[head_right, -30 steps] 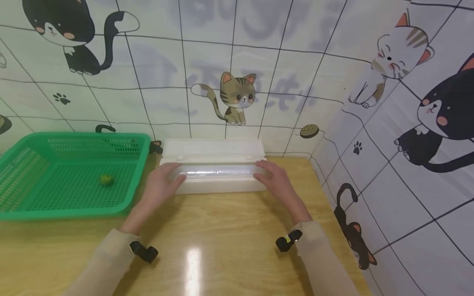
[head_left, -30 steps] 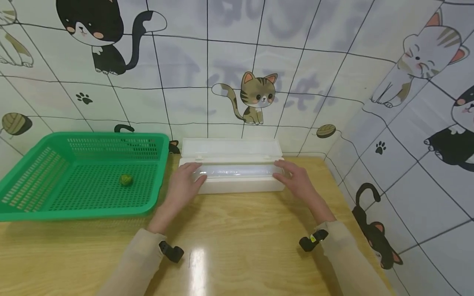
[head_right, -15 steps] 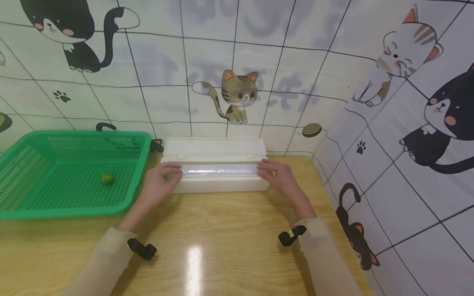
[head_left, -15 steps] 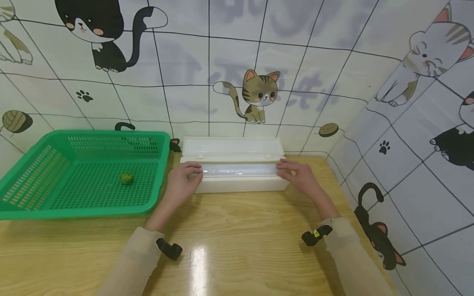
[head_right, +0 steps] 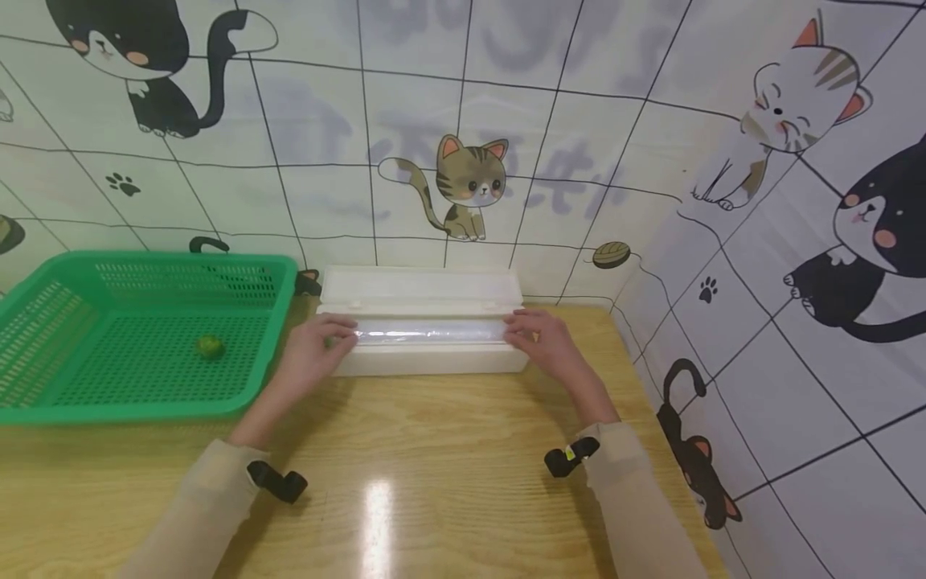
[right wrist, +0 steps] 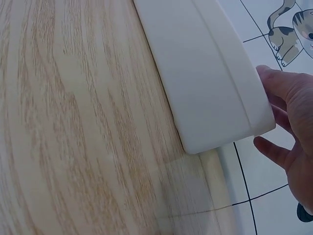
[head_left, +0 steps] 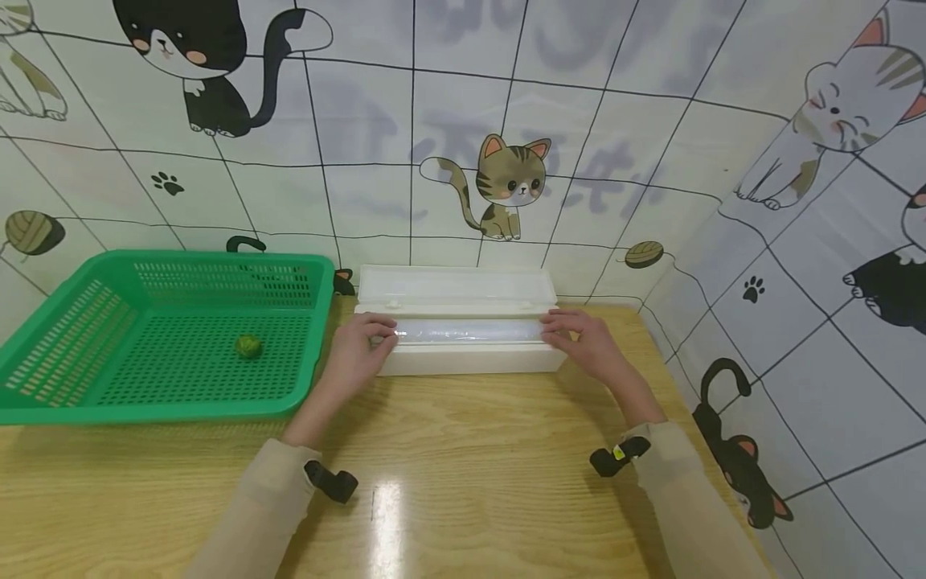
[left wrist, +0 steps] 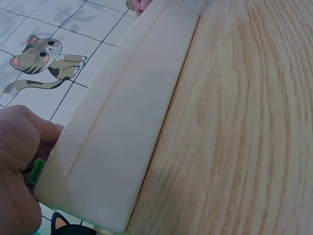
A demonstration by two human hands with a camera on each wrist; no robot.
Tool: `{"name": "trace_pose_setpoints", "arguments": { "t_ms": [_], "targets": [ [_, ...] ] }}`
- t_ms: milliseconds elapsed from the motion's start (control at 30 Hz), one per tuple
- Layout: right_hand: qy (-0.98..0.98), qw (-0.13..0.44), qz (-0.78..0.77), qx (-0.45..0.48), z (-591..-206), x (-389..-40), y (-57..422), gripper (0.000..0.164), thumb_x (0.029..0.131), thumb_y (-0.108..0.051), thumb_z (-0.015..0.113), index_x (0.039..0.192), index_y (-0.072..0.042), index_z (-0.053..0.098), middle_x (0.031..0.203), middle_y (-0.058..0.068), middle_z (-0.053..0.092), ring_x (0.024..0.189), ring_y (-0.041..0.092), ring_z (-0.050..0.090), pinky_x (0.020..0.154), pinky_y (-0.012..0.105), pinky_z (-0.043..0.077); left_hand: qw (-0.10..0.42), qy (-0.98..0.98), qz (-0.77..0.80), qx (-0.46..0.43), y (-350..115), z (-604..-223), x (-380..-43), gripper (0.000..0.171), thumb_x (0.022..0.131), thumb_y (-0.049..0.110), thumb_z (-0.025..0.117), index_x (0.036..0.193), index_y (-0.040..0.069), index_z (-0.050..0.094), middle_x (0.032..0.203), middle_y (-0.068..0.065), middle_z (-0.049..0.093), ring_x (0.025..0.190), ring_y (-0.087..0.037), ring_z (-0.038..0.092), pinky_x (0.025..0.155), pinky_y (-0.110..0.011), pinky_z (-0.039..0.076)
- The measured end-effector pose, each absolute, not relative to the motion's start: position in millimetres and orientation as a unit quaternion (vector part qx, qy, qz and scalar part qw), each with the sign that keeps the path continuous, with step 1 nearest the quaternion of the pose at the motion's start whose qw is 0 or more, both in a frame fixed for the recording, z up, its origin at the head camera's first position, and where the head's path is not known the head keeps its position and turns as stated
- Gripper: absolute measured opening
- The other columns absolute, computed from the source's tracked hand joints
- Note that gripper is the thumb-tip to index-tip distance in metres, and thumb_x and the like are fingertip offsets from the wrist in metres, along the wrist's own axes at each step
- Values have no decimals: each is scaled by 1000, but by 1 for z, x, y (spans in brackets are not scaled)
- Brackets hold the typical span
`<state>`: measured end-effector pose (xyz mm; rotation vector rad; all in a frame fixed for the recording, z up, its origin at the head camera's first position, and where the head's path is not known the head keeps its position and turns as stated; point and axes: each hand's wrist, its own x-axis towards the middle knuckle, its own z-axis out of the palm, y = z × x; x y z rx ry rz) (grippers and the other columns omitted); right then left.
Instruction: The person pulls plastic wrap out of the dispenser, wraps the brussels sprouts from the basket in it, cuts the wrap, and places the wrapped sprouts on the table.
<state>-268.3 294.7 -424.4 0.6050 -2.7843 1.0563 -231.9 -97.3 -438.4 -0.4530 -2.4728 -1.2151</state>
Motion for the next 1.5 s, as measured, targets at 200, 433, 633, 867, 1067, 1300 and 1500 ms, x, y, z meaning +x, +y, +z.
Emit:
{"name": "trace_pose_setpoints", "arguments": {
  "t_ms": [200,433,633,867,1067,1300,1500],
  "targets": [
    [-917,58,343,195,-423,-266,291,10,100,-9,67,102,-1,72,129,20,67,131,42,52,107,61,40,174,-881,-411,-155,-93,-438,-233,9,92,-1,70,87,-8,74,106,-17,70,108,-40,60,98,-55,44],
    [-920,48,355,157,-422,-264,289,16,108,-16,55,108,-3,65,133,19,64,131,40,53,111,60,38,161,-897,-388,-136,-88,-435,-233,12,99,4,64,95,-5,70,102,-19,66,104,-38,59,93,-52,47],
    [-910,73,384,135,-424,-262,286,20,108,-21,55,108,-2,63,122,16,71,118,39,63,104,61,44,162,-898,-394,-109,-84,-433,-236,14,103,7,60,102,-5,67,99,-20,66,97,-36,58,84,-50,49],
    [-898,117,412,102,-428,-263,278,22,109,-22,55,107,-2,64,110,12,76,80,25,64,77,39,52,205,-893,-394,-73,-77,-426,-239,13,102,5,58,97,-5,63,89,-19,63,84,-37,59,78,-50,48],
    [-884,147,434,91,-424,-265,269,23,108,-22,56,107,-1,65,97,14,76,62,16,50,60,25,39,220,-889,-401,-29,-70,-409,-238,15,102,4,57,94,-7,64,88,-23,66,83,-42,62,76,-52,50],
    [-872,150,461,62,-417,-263,265,22,108,-20,56,107,0,65,94,15,75,92,28,72,72,23,50,211,-881,-424,-22,-72,-393,-242,18,102,5,58,95,-9,67,84,-23,69,80,-41,64,77,-51,51],
    [-853,164,492,57,-412,-263,267,21,107,-20,59,106,0,65,92,14,75,82,13,70,78,22,56,145,-865,-480,9,-79,-380,-241,24,103,13,56,100,-6,72,87,-18,72,77,-31,62,68,-39,47]
  ]
}}
